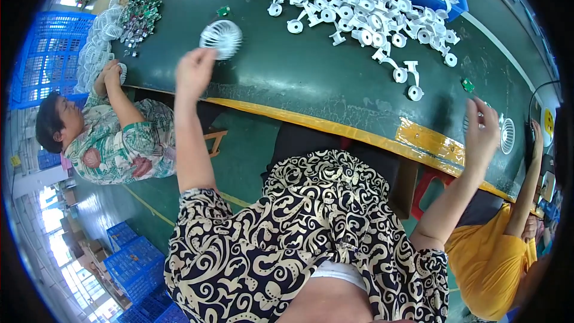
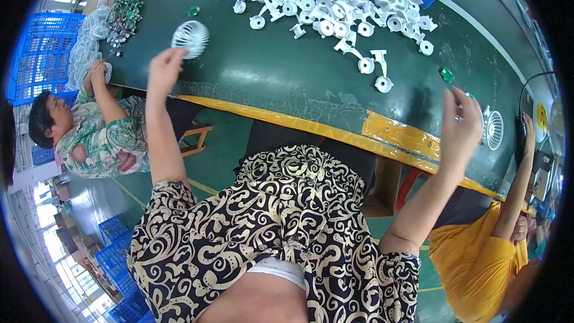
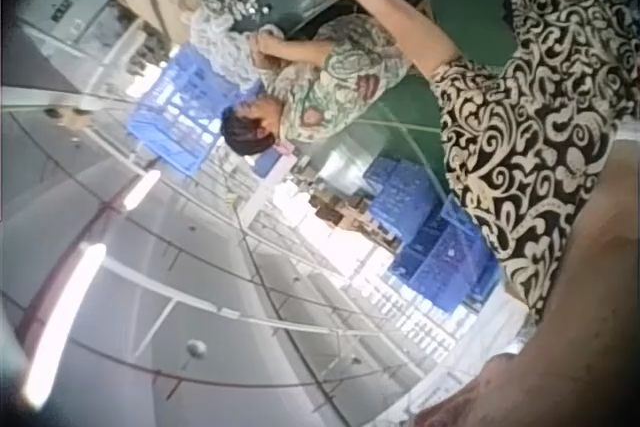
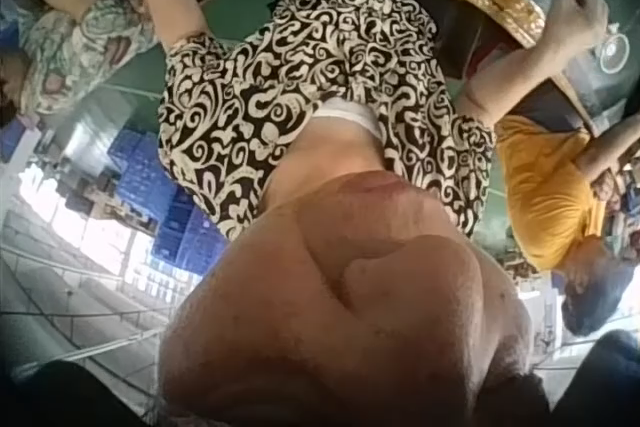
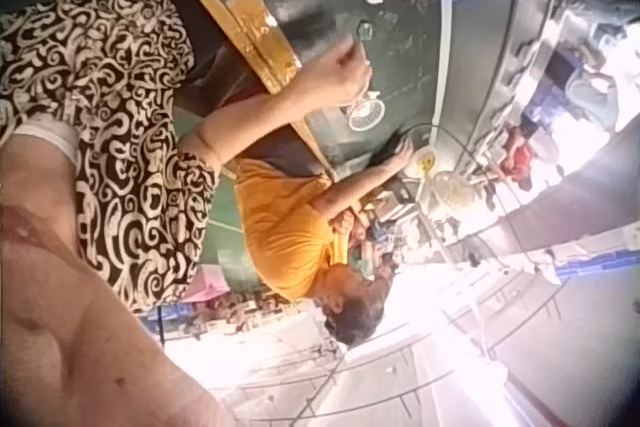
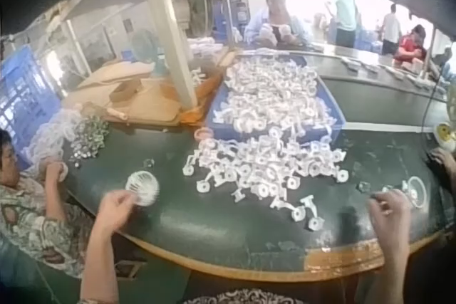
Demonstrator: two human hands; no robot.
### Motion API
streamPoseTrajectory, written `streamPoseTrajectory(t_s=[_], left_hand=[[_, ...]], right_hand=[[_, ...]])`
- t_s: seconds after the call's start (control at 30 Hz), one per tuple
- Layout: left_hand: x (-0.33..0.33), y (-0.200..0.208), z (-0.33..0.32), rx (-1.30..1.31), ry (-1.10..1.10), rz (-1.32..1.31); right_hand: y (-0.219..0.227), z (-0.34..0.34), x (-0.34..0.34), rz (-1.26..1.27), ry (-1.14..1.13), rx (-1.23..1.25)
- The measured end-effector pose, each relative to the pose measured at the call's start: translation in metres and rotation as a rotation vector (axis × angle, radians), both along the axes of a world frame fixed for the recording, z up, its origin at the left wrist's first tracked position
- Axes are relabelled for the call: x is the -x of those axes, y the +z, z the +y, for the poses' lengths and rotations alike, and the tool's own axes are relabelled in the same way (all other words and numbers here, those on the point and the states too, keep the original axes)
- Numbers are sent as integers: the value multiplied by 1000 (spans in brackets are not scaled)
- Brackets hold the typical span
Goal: Assembling small plastic fan components on an industrial production line.
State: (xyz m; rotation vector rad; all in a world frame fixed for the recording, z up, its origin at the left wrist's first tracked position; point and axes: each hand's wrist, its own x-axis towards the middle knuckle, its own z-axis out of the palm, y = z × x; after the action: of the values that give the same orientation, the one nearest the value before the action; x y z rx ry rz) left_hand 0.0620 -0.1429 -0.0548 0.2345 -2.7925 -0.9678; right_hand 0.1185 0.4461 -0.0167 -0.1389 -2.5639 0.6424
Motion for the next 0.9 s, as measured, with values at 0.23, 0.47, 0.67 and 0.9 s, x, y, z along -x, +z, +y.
streamPoseTrajectory(t_s=[0.23,0.47,0.67,0.9], left_hand=[[-65,25,172,-454,-473,-279],[-57,32,182,-159,-404,178],[-49,26,185,203,-335,103],[-52,27,188,84,-374,69]], right_hand=[[-16,-91,20,-213,177,52],[-44,-82,6,112,277,-171],[-40,-87,-12,-66,383,-82],[-20,-84,-8,-237,250,49]])
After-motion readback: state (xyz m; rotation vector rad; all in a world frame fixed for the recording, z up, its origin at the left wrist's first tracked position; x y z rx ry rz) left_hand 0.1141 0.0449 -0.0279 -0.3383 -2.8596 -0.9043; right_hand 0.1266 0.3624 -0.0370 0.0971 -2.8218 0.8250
